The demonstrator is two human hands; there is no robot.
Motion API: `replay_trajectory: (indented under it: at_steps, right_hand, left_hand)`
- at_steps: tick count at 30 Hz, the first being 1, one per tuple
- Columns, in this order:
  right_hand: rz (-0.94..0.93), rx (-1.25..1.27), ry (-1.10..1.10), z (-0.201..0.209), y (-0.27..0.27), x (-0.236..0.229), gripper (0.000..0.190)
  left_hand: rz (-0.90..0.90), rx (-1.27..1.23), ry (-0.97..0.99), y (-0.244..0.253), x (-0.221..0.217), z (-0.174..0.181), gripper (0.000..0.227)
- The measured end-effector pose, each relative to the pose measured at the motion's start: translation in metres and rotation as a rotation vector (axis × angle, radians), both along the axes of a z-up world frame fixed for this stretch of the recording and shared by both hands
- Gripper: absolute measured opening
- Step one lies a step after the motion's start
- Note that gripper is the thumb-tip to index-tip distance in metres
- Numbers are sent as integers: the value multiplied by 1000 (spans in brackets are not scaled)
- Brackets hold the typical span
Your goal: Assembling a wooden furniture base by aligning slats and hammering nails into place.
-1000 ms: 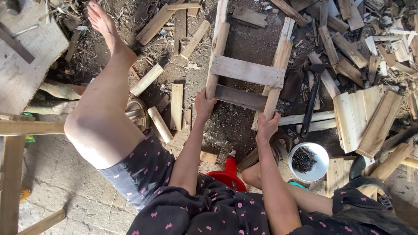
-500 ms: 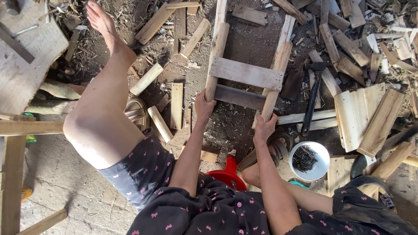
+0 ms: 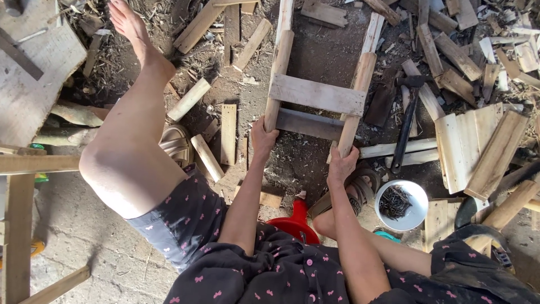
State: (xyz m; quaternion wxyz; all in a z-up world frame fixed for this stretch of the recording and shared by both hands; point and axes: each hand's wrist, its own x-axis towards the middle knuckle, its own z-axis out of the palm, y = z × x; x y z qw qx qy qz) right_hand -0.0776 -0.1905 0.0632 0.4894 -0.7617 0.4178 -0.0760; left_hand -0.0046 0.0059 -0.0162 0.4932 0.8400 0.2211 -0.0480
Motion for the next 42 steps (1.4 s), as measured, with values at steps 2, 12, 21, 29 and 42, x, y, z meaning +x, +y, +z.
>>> replay_trajectory:
  at_steps: [2, 12, 21, 29, 42]
  right_hand:
    - [3, 3, 4, -2, -2, 1, 45]
    - [-23, 7, 6, -12, -4, -4, 46]
    - [83, 142, -57, 3, -13, -13, 49]
    - [116, 103, -59, -7, -19, -13, 51]
    - [-61, 248, -18, -12, -29, -17, 63]
  left_hand:
    - [-2, 7, -8, 0, 0, 5, 72]
    - [-5, -18, -39, -2, -10, 12, 71]
    - [-26, 6, 12, 0, -6, 27, 70]
    - [-31, 11, 47, 1, -4, 12, 69]
    - [-4, -151, 123, 0, 3, -2, 69]
